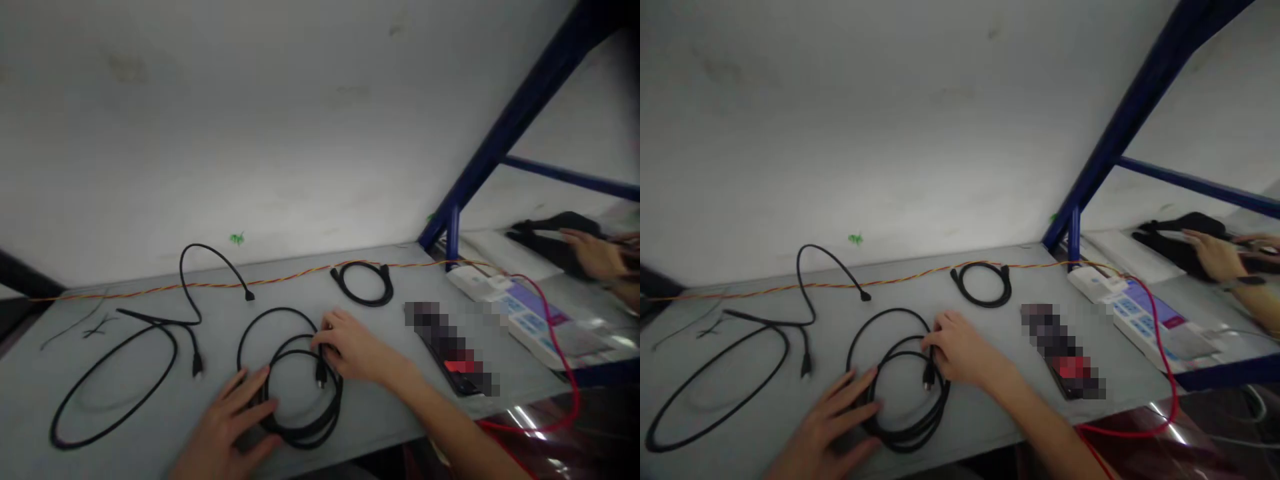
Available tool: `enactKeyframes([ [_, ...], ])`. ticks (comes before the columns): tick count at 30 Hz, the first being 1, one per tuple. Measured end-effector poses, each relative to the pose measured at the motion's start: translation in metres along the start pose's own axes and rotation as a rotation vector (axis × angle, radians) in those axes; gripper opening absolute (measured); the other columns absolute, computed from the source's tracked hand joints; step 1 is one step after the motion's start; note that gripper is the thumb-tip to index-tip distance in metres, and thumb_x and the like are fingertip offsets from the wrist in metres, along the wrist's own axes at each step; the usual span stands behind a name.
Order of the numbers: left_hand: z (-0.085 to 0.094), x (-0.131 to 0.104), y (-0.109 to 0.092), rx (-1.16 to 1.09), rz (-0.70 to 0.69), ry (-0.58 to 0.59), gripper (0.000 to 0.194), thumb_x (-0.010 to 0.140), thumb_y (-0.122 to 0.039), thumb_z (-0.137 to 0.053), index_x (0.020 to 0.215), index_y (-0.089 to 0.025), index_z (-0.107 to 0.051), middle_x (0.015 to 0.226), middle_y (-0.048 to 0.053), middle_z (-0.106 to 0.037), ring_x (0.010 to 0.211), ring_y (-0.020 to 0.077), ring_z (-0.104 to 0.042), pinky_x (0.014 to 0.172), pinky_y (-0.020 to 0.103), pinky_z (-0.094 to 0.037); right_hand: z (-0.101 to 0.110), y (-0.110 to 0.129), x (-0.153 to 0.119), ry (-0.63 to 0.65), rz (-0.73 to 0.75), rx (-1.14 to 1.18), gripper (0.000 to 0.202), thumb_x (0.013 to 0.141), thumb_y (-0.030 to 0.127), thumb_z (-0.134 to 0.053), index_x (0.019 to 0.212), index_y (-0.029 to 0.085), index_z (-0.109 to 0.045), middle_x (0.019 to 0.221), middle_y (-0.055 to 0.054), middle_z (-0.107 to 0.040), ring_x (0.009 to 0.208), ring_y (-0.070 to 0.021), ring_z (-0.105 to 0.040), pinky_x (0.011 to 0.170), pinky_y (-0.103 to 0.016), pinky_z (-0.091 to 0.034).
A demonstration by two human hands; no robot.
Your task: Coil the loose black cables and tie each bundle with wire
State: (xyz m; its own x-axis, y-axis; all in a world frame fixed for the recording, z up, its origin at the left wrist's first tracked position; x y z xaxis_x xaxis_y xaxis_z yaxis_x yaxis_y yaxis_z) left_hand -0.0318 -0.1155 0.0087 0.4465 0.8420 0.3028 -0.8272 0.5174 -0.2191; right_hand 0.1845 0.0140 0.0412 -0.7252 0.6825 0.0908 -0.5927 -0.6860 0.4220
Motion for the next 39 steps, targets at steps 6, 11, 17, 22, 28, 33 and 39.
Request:
enactKeyframes([
  [6,0.000,-0.005,0.003,0.019,-0.008,0.021,0.048,0.089,-0.042,-0.077,0.136,-0.040,-0.068,0.154,0.003,-0.058,0.140,0.0313,-0.057,0.103,0.046,-0.062,0.001,-0.019,0.029,0.027,-0.022,0.245,0.021,0.096,0.016,-0.059,0.109,0.020,-0.074,0.101,-0.004,-0.070,0.091,-0.0186,-0.064,0.087,-0.031,-0.048],
  [11,0.004,0.020,-0.005,0.003,0.024,-0.015,0.060,0.095,-0.034,-0.070,0.152,-0.031,-0.052,0.153,0.007,-0.059,0.142,0.0297,-0.055,0.113,0.051,-0.054,-0.009,-0.039,0.053,0.007,-0.249,-0.007,0.020,0.094,0.036,-0.072,0.099,0.017,-0.074,0.099,-0.009,-0.075,0.096,-0.0242,-0.066,0.093,-0.036,-0.043],
  [17,-0.011,0.073,-0.026,-0.083,-0.109,0.245,0.096,0.078,-0.008,-0.058,0.166,-0.025,-0.024,0.175,0.011,-0.015,0.159,0.0364,-0.024,0.121,0.061,-0.042,-0.011,-0.031,0.076,0.108,-0.230,-0.103,0.015,0.096,0.031,-0.068,0.098,0.018,-0.076,0.102,-0.010,-0.078,0.102,-0.0255,-0.068,0.096,-0.036,-0.041],
  [22,-0.024,0.075,-0.026,-0.158,-0.133,0.280,0.101,0.068,-0.005,-0.058,0.164,-0.025,-0.030,0.177,0.010,-0.004,0.160,0.0398,-0.020,0.122,0.063,-0.040,-0.007,-0.021,0.095,0.102,-0.230,-0.176,0.016,0.091,0.022,-0.066,0.102,0.017,-0.077,0.109,-0.013,-0.078,0.109,-0.0300,-0.068,0.099,-0.039,-0.042],
  [28,-0.025,0.071,-0.027,-0.201,-0.135,0.306,0.101,0.065,-0.006,-0.058,0.161,-0.024,-0.034,0.177,0.010,0.000,0.160,0.0400,-0.018,0.122,0.062,-0.040,-0.014,-0.021,0.113,0.081,-0.302,-0.184,0.022,0.086,0.016,-0.061,0.104,0.014,-0.075,0.106,-0.015,-0.077,0.100,-0.0288,-0.072,0.089,-0.036,-0.049],
  [33,-0.025,0.074,-0.026,-0.201,-0.113,0.339,0.095,0.066,-0.006,-0.059,0.157,-0.025,-0.040,0.177,0.009,-0.001,0.161,0.0415,-0.011,0.122,0.064,-0.039,-0.017,-0.019,0.124,0.059,-0.300,-0.186,0.026,0.092,0.014,-0.056,0.112,0.016,-0.071,0.116,-0.014,-0.074,0.105,-0.0262,-0.071,0.083,-0.032,-0.052],
  [39,-0.025,0.072,-0.024,-0.236,-0.089,0.300,0.093,0.070,-0.007,-0.061,0.158,-0.024,-0.040,0.176,0.010,-0.006,0.160,0.0424,-0.015,0.121,0.062,-0.041,-0.018,-0.011,0.131,0.038,-0.284,-0.205,0.032,0.092,0.007,-0.051,0.119,0.012,-0.067,0.123,-0.018,-0.068,0.110,-0.0281,-0.067,0.086,-0.035,-0.054],
])
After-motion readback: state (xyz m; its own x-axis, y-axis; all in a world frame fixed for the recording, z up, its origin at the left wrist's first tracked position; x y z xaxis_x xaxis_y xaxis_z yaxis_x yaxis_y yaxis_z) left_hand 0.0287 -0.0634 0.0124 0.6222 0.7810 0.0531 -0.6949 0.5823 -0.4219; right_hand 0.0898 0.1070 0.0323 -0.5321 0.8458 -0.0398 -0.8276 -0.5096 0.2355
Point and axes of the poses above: each hand's wrist, its own x-axis towards the middle knuckle, its own z-axis out of the back of the hand, y = z × x, the point moved 7 cm from there along x, towards the middle knuckle
